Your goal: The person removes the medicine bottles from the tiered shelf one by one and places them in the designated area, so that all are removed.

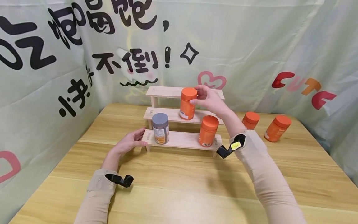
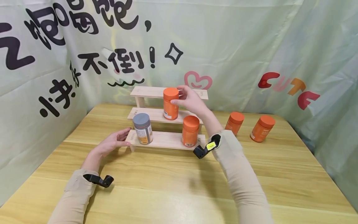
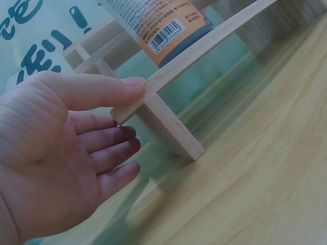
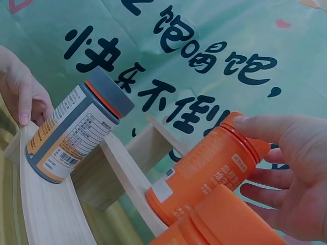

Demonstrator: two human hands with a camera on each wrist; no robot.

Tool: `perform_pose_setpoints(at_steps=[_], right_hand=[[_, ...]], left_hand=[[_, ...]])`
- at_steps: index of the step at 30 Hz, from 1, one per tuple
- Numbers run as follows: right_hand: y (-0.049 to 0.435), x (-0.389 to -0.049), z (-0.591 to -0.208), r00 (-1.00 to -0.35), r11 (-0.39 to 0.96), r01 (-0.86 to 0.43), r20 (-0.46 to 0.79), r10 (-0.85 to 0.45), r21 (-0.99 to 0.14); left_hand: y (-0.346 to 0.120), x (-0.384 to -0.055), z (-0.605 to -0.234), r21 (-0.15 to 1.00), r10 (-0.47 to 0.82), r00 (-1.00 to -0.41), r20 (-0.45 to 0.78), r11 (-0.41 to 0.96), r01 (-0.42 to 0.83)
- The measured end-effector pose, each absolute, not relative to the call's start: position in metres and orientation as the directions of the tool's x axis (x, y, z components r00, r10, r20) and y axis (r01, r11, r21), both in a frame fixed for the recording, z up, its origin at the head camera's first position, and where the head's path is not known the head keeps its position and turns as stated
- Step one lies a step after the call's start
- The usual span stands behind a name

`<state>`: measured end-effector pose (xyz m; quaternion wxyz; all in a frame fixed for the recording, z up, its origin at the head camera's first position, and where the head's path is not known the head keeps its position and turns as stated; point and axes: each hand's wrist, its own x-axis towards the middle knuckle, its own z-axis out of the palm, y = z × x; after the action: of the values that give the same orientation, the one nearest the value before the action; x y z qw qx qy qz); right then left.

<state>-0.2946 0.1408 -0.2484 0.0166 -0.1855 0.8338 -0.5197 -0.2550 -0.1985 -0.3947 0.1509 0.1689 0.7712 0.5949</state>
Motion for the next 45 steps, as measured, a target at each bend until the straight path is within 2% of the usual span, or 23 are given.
perform_pose_setpoints(at_steps=[25, 45], right_hand=[[0.122, -0.299, -0.25, -0.945, 0.564, -0.299, 0.157, -0.287, -0.77], [0.145, -0.29, -0.24, -0.941, 0.551, -0.323, 0.203, -0.269, -0.77]], left_hand=[[-0.198, -0.254, -0.395, 0.959, 0.442, -0.897, -0.025, 0.263, 0.103], [-0.198, -0.252, -0.392, 0.968, 0.448, -0.894, -0.026, 0.235, 0.09]])
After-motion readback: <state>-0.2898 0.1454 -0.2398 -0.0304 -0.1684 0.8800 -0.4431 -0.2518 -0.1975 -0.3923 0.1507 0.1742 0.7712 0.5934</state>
